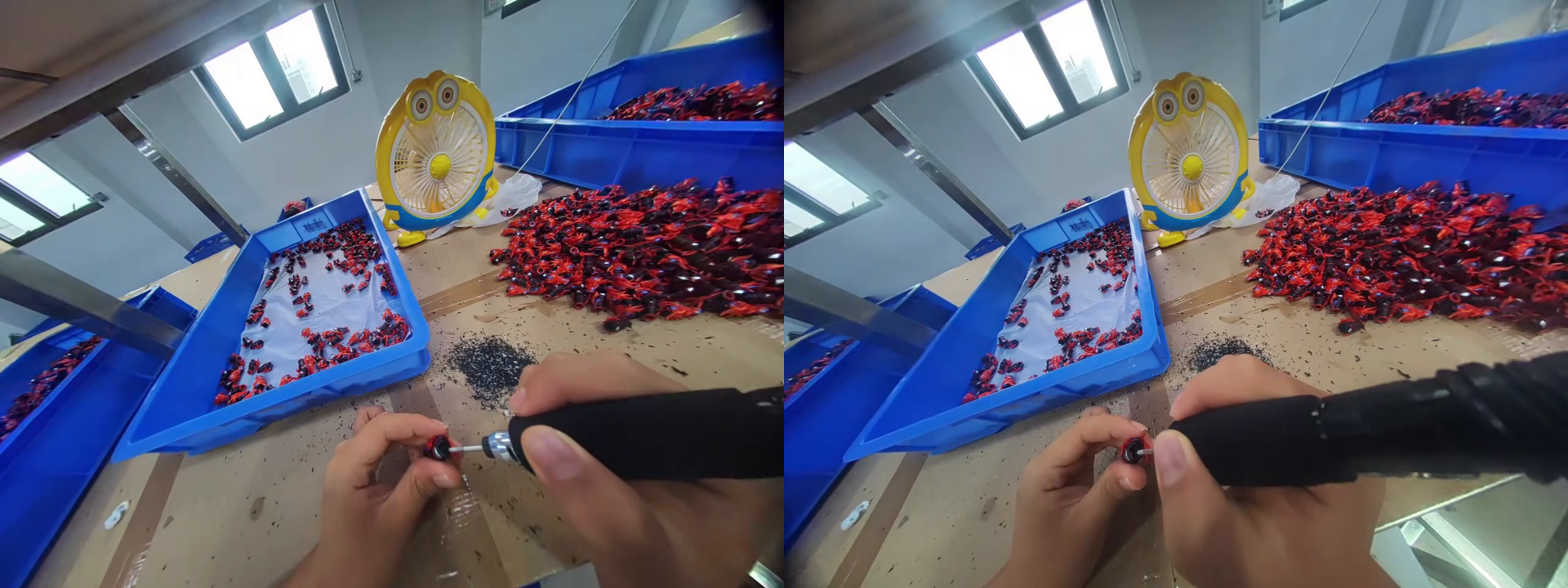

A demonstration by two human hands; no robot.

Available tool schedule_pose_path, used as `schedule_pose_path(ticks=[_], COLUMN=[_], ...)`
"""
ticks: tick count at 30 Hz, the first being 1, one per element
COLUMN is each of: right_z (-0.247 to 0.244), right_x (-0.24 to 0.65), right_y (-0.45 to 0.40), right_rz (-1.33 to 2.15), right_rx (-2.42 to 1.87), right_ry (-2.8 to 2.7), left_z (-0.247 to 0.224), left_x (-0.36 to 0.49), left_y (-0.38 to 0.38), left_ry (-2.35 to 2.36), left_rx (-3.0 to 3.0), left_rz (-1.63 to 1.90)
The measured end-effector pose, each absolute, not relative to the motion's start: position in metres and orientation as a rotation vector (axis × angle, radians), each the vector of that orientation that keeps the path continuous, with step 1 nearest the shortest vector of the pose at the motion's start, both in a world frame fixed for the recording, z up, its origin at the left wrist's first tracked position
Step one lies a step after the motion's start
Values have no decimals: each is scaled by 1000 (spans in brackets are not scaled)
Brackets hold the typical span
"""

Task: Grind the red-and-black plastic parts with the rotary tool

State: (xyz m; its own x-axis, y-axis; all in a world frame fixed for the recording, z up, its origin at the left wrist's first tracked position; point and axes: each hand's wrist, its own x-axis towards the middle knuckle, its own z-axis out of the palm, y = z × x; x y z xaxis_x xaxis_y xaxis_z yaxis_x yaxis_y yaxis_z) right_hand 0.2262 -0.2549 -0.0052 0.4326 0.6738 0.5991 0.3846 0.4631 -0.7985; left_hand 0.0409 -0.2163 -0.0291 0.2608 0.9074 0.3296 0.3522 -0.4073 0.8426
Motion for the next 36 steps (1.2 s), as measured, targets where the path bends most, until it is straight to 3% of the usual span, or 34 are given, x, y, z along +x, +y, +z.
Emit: schedule_pose_path(ticks=[36], right_z=[-12], right_x=[236], right_y=[-254], right_rz=[106], right_rx=[-1278], right_ry=[-1423], left_z=[-40], left_x=[41], left_y=[-216], left_ry=[974], left_rx=[2063], left_rz=[1196])
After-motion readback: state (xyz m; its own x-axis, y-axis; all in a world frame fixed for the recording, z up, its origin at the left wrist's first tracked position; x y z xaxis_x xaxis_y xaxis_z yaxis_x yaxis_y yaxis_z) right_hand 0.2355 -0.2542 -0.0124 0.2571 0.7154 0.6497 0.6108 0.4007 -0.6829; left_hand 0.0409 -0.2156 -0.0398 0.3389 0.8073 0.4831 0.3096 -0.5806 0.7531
